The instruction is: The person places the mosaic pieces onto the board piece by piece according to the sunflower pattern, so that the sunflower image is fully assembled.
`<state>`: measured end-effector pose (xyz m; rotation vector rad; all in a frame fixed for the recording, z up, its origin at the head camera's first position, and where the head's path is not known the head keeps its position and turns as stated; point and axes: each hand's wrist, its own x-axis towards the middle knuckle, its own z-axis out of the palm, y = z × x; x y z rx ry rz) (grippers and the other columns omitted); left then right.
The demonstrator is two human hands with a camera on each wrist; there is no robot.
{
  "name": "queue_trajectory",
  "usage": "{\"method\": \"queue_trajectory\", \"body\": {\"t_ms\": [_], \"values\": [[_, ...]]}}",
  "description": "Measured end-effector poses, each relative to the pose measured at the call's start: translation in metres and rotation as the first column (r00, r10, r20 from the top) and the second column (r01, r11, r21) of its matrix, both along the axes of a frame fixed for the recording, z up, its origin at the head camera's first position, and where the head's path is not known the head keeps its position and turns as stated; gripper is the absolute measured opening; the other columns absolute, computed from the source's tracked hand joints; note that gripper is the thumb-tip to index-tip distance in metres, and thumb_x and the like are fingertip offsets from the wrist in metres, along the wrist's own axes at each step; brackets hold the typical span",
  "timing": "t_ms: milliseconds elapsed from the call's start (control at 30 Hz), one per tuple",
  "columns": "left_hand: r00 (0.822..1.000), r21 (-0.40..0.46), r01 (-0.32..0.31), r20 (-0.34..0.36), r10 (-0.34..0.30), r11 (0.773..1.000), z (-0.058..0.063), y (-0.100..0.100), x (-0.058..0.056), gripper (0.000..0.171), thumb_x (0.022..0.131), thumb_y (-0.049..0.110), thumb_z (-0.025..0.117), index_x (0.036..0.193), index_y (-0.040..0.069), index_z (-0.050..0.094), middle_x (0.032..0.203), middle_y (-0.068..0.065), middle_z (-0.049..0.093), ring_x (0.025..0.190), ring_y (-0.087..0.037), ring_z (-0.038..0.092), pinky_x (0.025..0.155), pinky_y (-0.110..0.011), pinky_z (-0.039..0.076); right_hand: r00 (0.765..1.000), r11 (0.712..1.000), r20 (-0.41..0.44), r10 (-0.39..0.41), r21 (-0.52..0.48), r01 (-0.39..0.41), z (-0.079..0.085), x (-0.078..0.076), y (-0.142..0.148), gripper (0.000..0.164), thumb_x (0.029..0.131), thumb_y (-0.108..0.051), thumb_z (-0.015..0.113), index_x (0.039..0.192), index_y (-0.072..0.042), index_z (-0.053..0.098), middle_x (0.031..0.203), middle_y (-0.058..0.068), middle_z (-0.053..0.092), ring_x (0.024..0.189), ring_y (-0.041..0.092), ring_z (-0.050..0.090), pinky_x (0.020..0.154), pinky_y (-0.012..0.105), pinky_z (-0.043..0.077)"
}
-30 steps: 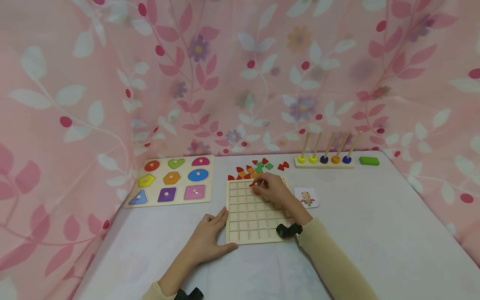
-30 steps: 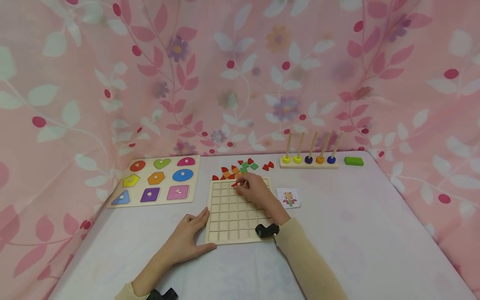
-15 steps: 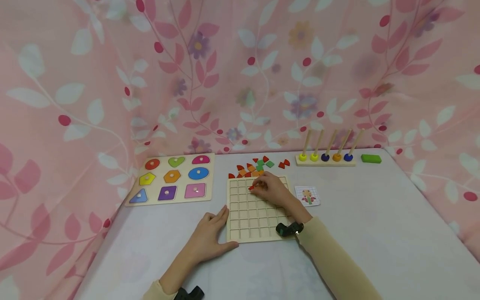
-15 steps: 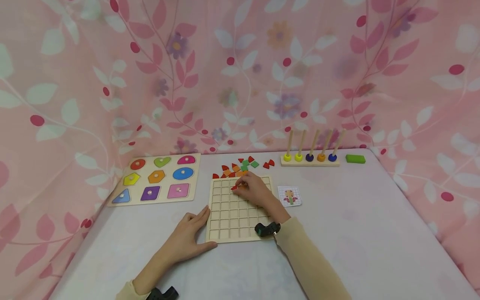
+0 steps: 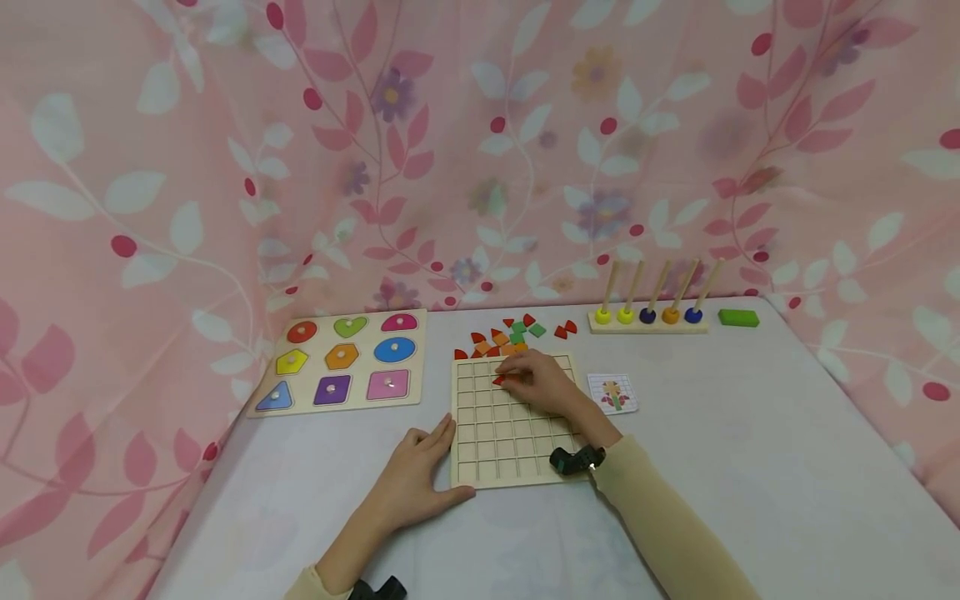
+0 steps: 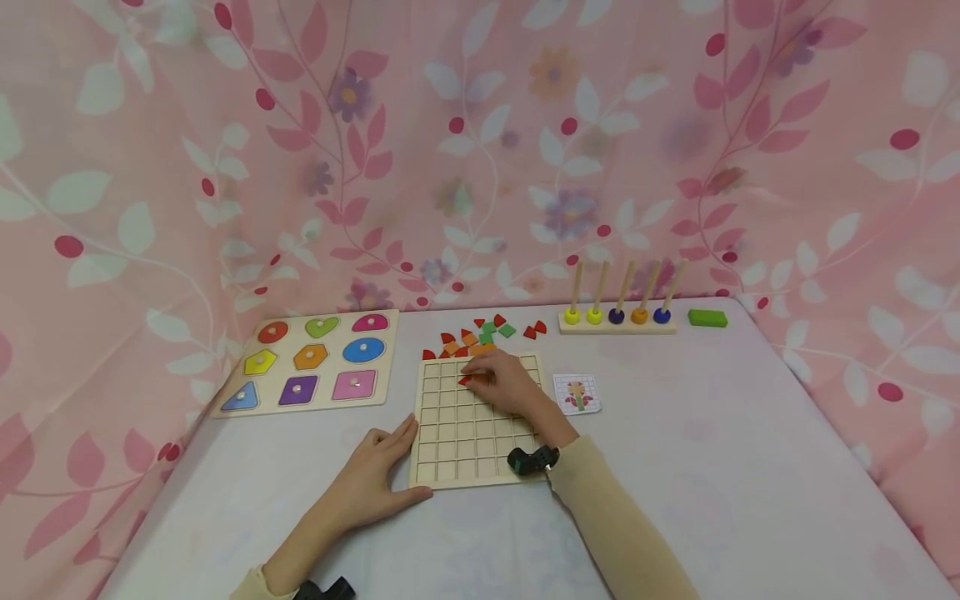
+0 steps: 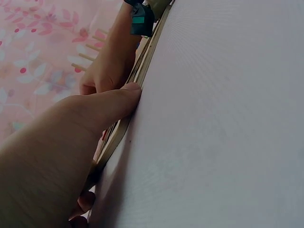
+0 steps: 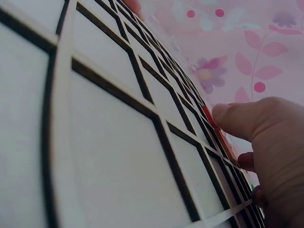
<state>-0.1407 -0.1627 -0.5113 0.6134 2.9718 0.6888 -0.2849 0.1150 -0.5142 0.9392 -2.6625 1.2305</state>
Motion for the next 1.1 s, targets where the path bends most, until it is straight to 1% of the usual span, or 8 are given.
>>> {"method": "queue_trajectory", "body": {"t_ms": [133,267,533,667,800,1000,1100], "values": [[1.000,0.004,0.002,-0.004,-0.002,1.000,0.0001,0.0003,0.0002,0.105,0.082,0.069,0.080,0.161,0.009,0.044,0.170,-0.002,0.038,0.114,-0.015,0.047,0.094,-0.039,0.046,1.000,1.000,0.021,0.012,0.015,-0.013,-0.0007,-0.0008,0.0002,0.016,0.099,-0.014,0.077,0.114,-0.015,0.083,0.114,-0.006,0.077,0.106,0.016,0.062,0.093,0.039,0.051],[1.000,0.003,0.002,-0.006,-0.002,1.000,-0.0012,-0.0001,0.0010,0.106,0.082,0.069,0.080,0.161,0.009,0.044,0.170,-0.002,0.038,0.114,-0.014,0.047,0.094,-0.038,0.046,1.000,1.000,0.019,0.009,0.019,-0.010,-0.0013,0.0004,-0.0001,0.016,0.098,-0.013,0.077,0.112,-0.017,0.084,0.111,-0.007,0.077,0.103,0.016,0.061,0.093,0.039,0.050],[1.000,0.004,0.001,-0.014,-0.001,1.000,-0.0018,-0.0003,0.0002,0.105,0.081,0.069,0.079,0.161,0.010,0.045,0.170,-0.001,0.039,0.111,-0.013,0.046,0.092,-0.037,0.045,1.000,1.000,0.020,-0.002,0.004,0.002,0.0021,0.0026,-0.0005,0.017,0.097,-0.009,0.077,0.112,-0.015,0.083,0.108,-0.004,0.076,0.099,0.016,0.060,0.088,0.037,0.050],[1.000,0.008,0.003,-0.012,-0.003,1.000,-0.0014,-0.0002,-0.0004,0.105,0.081,0.069,0.080,0.161,0.010,0.045,0.169,-0.001,0.039,0.111,-0.013,0.046,0.092,-0.037,0.045,1.000,1.000,0.008,0.000,-0.016,0.001,0.0021,0.0020,-0.0003,0.020,0.098,-0.005,0.071,0.111,-0.014,0.083,0.107,-0.001,0.076,0.097,0.016,0.060,0.088,0.037,0.050],[1.000,0.007,0.003,-0.011,-0.003,1.000,-0.0013,-0.0001,-0.0005,0.105,0.081,0.069,0.080,0.161,0.010,0.045,0.170,-0.001,0.038,0.111,-0.012,0.046,0.092,-0.037,0.045,1.000,1.000,0.014,-0.002,-0.030,0.002,0.0013,0.0015,0.0000,0.024,0.099,-0.002,0.065,0.111,-0.013,0.084,0.108,0.000,0.077,0.098,0.017,0.060,0.089,0.039,0.050],[1.000,0.009,0.002,-0.014,-0.002,1.000,-0.0003,0.0000,-0.0001,0.105,0.081,0.068,0.080,0.161,0.010,0.045,0.170,-0.001,0.039,0.111,-0.012,0.046,0.091,-0.036,0.045,1.000,1.000,0.023,0.007,-0.028,-0.007,-0.0005,0.0003,0.0006,0.025,0.099,-0.002,0.065,0.113,-0.012,0.083,0.110,0.000,0.077,0.099,0.018,0.059,0.091,0.039,0.051],[1.000,0.007,0.004,-0.029,-0.004,1.000,-0.0013,-0.0002,0.0000,0.105,0.081,0.069,0.080,0.161,0.009,0.046,0.169,-0.002,0.040,0.110,-0.012,0.046,0.091,-0.036,0.045,1.000,0.999,0.021,0.004,-0.039,-0.003,-0.0002,0.0006,0.0011,0.024,0.097,-0.003,0.067,0.114,-0.010,0.082,0.110,0.002,0.077,0.099,0.019,0.060,0.090,0.039,0.052]]}}
